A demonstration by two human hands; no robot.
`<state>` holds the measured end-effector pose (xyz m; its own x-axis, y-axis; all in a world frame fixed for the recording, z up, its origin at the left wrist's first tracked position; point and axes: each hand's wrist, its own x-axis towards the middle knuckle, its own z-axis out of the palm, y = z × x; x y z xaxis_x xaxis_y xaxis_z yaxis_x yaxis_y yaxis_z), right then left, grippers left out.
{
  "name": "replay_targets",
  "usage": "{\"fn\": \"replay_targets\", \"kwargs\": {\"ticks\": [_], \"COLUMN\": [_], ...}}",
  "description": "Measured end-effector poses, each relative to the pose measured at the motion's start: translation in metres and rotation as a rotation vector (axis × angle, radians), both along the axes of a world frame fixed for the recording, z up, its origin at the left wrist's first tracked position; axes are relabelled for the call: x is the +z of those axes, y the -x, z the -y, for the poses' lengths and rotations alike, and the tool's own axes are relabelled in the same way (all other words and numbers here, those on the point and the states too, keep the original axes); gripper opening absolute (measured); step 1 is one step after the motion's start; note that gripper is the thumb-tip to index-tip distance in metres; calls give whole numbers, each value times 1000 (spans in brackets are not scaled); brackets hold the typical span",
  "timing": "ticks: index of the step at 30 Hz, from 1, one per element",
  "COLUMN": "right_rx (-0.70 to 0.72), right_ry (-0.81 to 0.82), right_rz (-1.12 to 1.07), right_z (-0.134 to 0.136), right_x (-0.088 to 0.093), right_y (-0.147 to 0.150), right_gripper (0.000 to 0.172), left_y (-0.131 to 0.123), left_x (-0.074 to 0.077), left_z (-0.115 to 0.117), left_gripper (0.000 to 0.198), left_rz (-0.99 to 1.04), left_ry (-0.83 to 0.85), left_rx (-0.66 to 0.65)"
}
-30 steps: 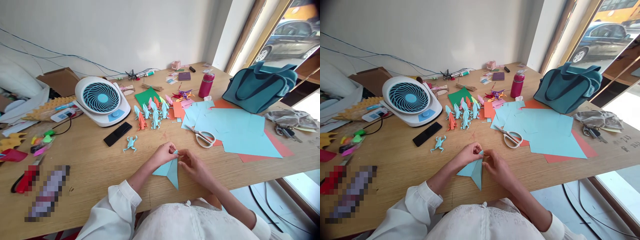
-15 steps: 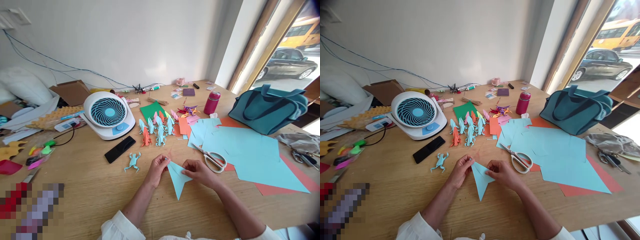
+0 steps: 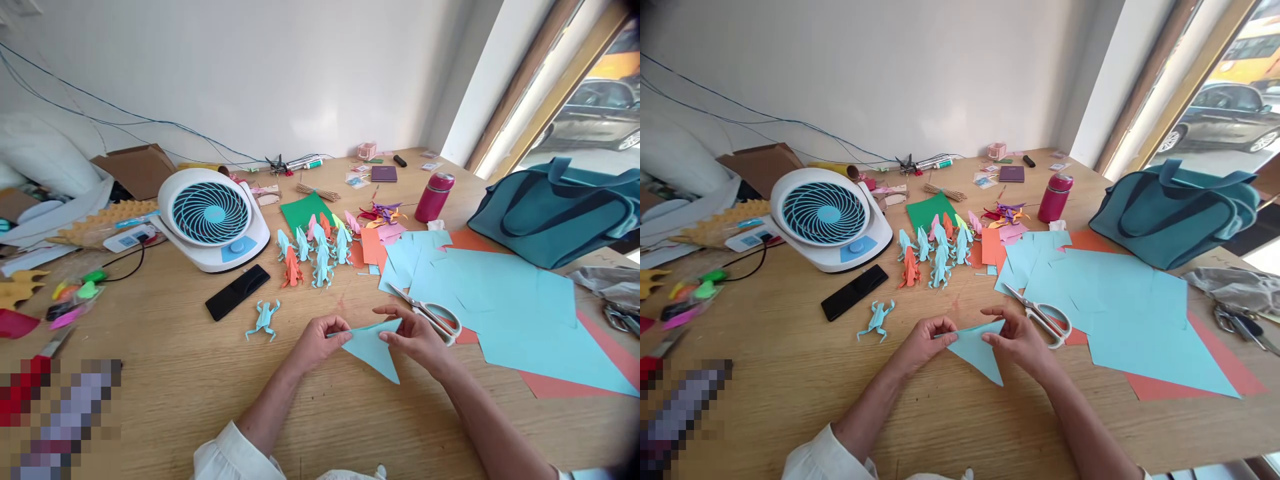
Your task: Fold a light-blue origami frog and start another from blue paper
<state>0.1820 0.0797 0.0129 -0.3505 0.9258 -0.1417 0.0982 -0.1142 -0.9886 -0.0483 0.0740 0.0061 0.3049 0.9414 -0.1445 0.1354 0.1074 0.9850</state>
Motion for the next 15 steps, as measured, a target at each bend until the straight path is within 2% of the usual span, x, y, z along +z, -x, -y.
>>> {"fn": "replay_targets", "kwargs": {"ticks": [3,6,11,15], "right_rx": [47,63,122,107], "right_ry": [113,163,61,5], "right_rz": [-127,-111,-20,58], "right_z": [2,3,7,12], "right_x": [-1,-6,-16,-15], "right_y": [5,8,12,17], "right_gripper": [46,43,34,34], "left_y": [-2,-3,-5,-10], "left_x": [2,-1,-3,0], "left_z": [1,3,9,14], "left_gripper": [29,26,25,20], "left_rz": [20,-1,-133,-170], "left_ry": [-34,-34,-43,-91], "left_rx": [65,-6,-101,-141]}}
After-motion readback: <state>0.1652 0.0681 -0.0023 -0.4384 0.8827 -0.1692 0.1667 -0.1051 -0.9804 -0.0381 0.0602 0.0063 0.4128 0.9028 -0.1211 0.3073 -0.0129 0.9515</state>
